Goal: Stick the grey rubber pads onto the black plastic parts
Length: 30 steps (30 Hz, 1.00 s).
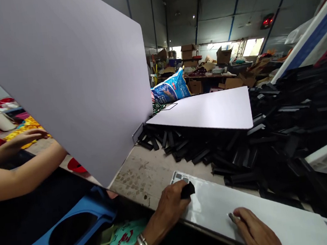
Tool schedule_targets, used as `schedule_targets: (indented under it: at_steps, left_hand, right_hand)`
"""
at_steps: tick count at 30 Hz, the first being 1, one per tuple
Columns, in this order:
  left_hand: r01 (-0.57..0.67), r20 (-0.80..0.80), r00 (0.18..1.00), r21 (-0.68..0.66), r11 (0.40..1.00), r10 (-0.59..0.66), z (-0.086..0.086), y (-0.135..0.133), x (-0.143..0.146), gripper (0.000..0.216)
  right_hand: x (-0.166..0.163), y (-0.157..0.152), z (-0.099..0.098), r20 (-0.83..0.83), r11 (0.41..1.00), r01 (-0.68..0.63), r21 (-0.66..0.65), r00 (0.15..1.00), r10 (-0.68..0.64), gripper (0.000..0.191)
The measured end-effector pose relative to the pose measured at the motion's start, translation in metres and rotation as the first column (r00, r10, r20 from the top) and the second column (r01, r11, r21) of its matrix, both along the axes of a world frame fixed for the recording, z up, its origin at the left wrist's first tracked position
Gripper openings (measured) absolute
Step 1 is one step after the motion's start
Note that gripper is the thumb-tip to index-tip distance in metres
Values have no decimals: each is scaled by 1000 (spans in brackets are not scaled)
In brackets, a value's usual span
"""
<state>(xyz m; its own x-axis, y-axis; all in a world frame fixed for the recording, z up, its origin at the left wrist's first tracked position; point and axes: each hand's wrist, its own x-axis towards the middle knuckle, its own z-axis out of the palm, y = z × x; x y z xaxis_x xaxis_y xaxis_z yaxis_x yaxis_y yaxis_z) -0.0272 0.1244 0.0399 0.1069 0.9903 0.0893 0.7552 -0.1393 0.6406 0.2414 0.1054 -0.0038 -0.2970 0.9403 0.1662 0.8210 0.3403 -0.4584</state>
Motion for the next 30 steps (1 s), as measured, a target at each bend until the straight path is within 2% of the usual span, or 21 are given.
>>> schedule_targets:
  at_steps: [2, 4, 7, 10, 17, 24, 30]
  left_hand:
    - [24, -9, 1000, -15, 1000, -24, -6, -7, -8, 25]
    - [59, -54, 997, -28, 998, -60, -12, -12, -10, 34]
    - [104, -218, 968, -92, 990, -122, -17, -15, -8, 46]
    - [137, -338, 923, -155, 978, -183, -19, -13, -5, 45]
    - [155, -333, 921, -168, 974, -204, -21, -11, -3, 47]
    - [167, -297, 929, -192, 967, -219, -14, -9, -4, 44]
    - [159, -290, 933, -191, 969, -211, -22, -11, -3, 49]
  right_hand:
    - [-20, 23, 9, 37, 997, -73, -40, 997, 75, 26]
    - [-43, 44, 13, 76, 996, -84, -30, 993, 86, 23]
    - [-75, 69, 13, 148, 994, -104, -15, 983, 105, 21]
    - [-99, 84, 12, 207, 990, -139, -36, 968, 144, 17]
    - [-125, 91, 14, 244, 981, -156, -112, 953, 179, 11]
    - [-130, 94, 13, 197, 980, -125, -157, 968, 155, 12]
    - [-136, 95, 13, 158, 984, -81, -161, 982, 107, 16]
